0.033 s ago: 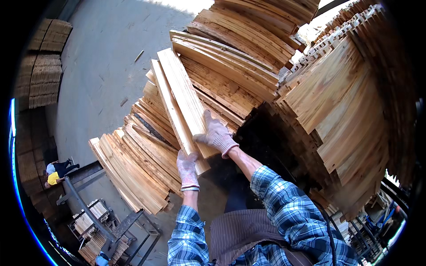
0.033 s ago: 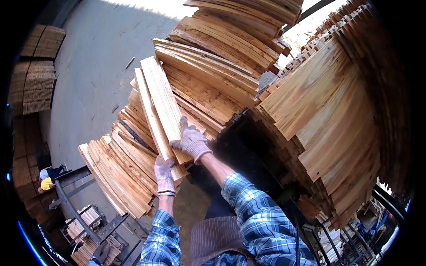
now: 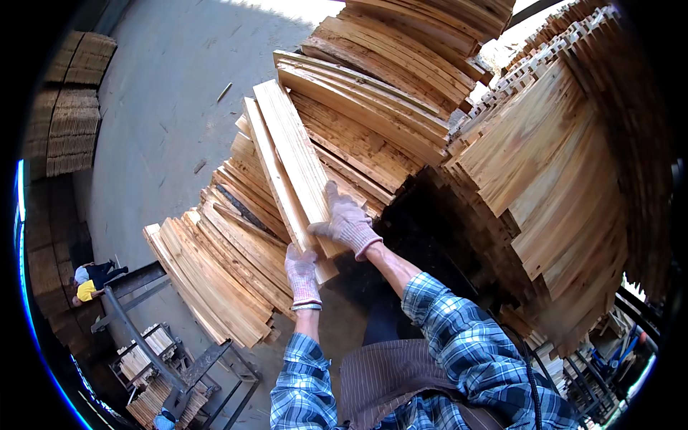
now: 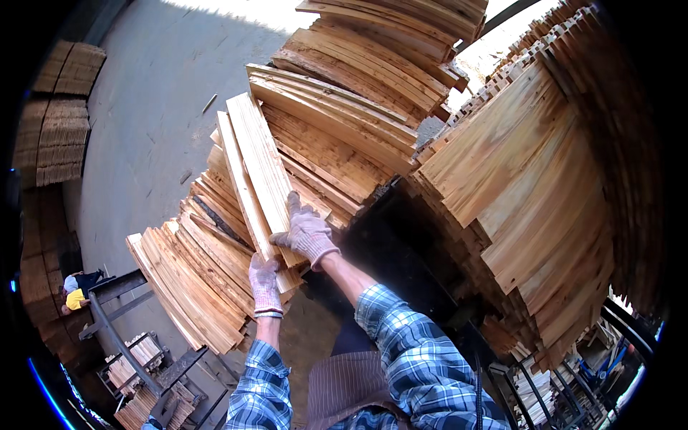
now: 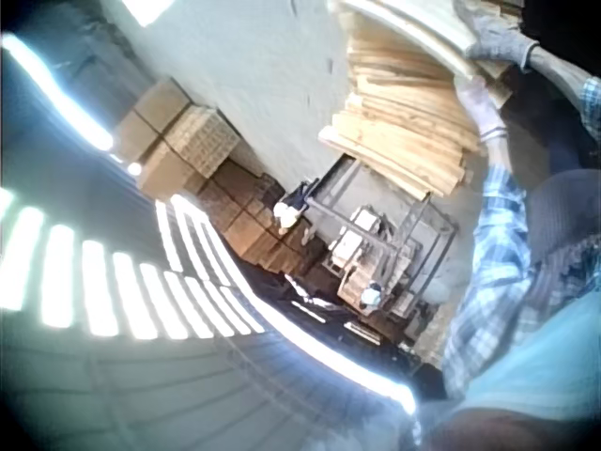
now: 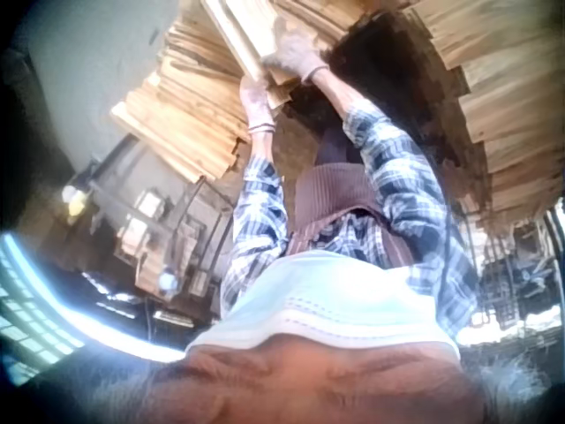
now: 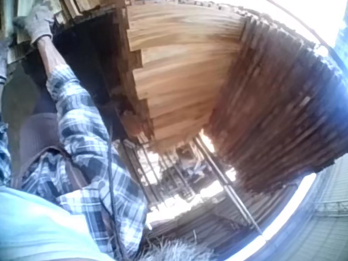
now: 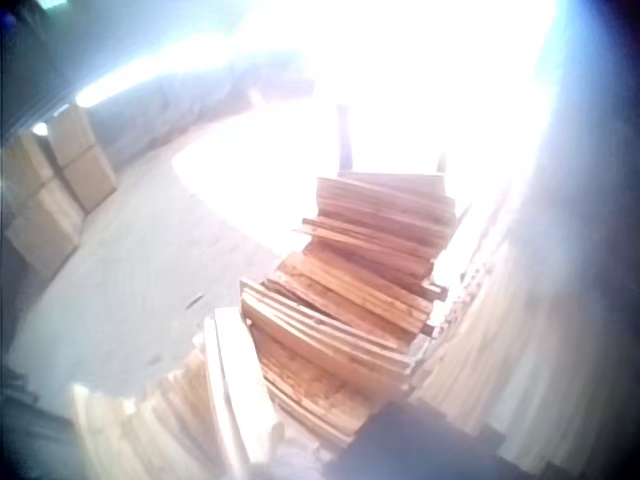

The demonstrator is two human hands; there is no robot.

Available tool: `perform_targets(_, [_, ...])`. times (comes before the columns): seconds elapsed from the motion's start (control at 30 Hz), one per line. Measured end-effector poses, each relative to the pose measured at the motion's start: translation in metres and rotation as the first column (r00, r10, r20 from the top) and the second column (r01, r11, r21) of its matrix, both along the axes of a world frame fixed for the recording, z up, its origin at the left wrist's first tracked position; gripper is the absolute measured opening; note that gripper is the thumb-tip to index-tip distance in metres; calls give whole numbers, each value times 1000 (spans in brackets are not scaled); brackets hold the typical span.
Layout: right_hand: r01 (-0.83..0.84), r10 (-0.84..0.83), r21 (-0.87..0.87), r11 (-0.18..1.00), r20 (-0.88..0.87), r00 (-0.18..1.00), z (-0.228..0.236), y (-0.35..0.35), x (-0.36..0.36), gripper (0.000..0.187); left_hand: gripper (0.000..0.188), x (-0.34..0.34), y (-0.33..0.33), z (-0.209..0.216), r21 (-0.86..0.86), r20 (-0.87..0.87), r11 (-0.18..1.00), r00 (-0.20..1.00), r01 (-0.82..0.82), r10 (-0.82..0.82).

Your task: The person repeatedly picks up stacks of wooden planks from a lower pile and places them onto a higher stack. They wear gloves and handle the lumber with both hands, lifting and arranging the planks in a repetitive cycle.

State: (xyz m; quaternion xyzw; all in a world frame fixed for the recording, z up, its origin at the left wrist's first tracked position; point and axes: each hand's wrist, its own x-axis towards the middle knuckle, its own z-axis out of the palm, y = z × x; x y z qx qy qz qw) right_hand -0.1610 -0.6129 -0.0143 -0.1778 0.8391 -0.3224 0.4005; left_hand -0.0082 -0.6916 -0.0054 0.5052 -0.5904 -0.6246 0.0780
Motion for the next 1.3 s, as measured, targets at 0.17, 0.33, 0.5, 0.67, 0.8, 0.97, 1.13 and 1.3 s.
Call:
perform_targets(0.17, [-103,99,196,975,31,995,37,-19,-3,107,24,8,3,-8,-62,43,998,999,11,-8])
perform_targets(0.33, [1,-1,83,997,-1,1000,25,-2,-13,89,27,9,15,15,68,-97,996,993,-63,70])
perform_targets(0.5, [180,-107,-306,935,241,965,15,58,-10,83,32,42,24,59,207,-154,962,966,-176,210])
perform_targets(0.67, [468,-23,-457,757,696,717,85,150,49,91,43,77,84,115,58,-124,989,981,-139,146])
perform_targets(0.8, [216,-14,-535,816,355,935,104,200,81,98,56,48,189,146,91,-201,996,979,-20,38])
perform_targets(0.97, [131,-143,-384,914,-4,990,160,340,54,103,56,14,329,160,208,-335,975,942,76,-2])
perform_targets(1.13, [57,-124,-252,966,-259,958,180,506,17,93,51,-21,491,138,393,-439,894,898,214,-22])
perform_targets(1.3, [-69,125,162,984,-369,921,148,600,-17,84,37,-33,567,45,104,-193,518,528,849,-827])
